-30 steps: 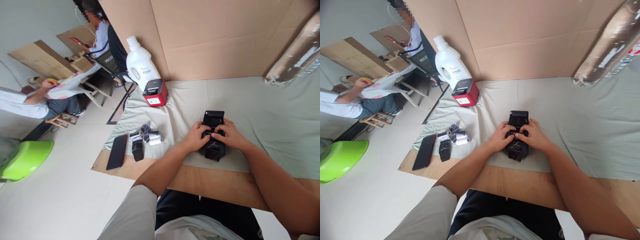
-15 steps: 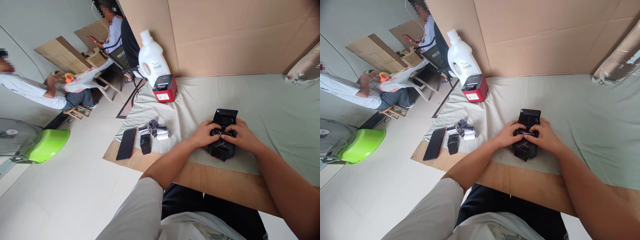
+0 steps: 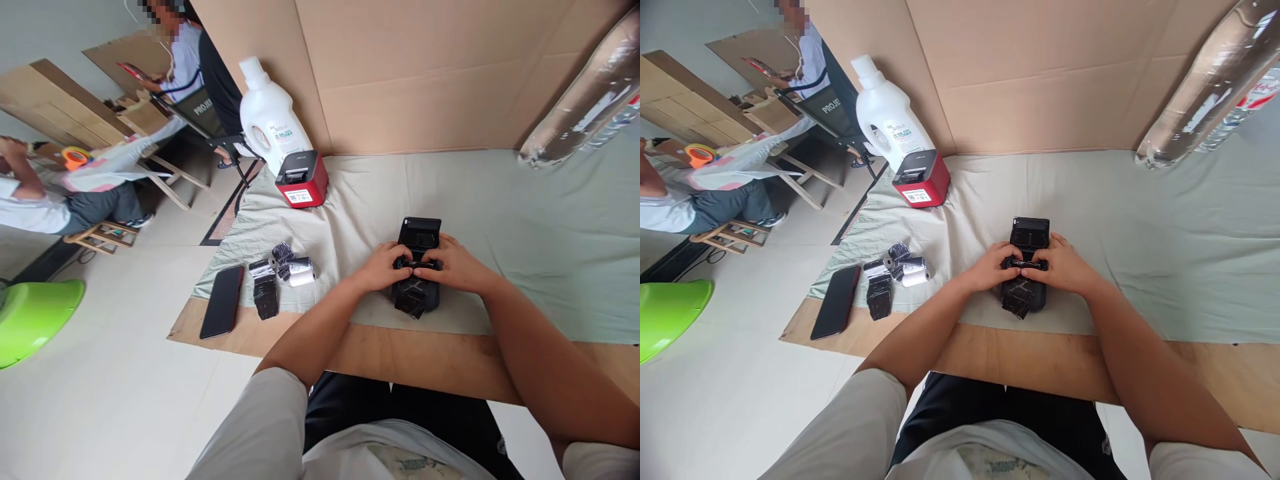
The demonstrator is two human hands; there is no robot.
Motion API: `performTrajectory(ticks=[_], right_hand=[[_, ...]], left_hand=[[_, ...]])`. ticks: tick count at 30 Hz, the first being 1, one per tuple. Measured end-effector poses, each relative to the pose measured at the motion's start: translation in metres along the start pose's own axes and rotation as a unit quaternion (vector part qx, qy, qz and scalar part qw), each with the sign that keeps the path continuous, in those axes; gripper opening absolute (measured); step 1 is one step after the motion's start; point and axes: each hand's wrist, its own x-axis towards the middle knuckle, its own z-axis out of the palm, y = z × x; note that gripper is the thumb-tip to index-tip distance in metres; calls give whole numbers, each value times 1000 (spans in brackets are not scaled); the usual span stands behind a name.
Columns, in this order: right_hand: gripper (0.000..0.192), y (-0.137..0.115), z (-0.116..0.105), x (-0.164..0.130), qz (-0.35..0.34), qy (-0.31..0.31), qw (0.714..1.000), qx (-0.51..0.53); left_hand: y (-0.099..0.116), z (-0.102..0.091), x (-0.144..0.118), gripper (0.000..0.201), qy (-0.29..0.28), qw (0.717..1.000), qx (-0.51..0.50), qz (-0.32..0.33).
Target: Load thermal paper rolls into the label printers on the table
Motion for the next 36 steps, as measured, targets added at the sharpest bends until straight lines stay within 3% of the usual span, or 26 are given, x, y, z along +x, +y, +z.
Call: performTrajectory(ticks=[3,7,10,14,17,20,25,30,34,36], right_hand=[[39,-3,1,1,25,-46,998,24],[44,-6,5,1,71,-2,993,95],[47,-7,5,-1,85,17,985,148],[54,-2,2,-5,39,60,976,206],[60,7,3,-6,25,105,956,272],[57,14,8,-4,72,142,949,273],[47,20,18,1,111,156,943,272],[42,25,24,3,109,163,942,271],[38,27,24,1,112,161,946,258],[39,27,25,1,115,161,947,252]], left_hand=[[3,-4,-2,19,-13,1000,12,6],[2,-4,-3,26,-23,1000,4,1],[1,0,-4,26,5,999,-37,2],[13,-7,-13,25,63,997,-33,18],[23,-31,-34,20,52,998,-2,20],[20,-66,-72,20,1,999,33,-10],[-14,-115,-152,34,-38,973,155,-165],[-41,-136,-191,45,17,938,207,-278],[-44,-138,-178,47,132,924,207,-292],[-44,-136,-163,51,147,919,246,-271]])
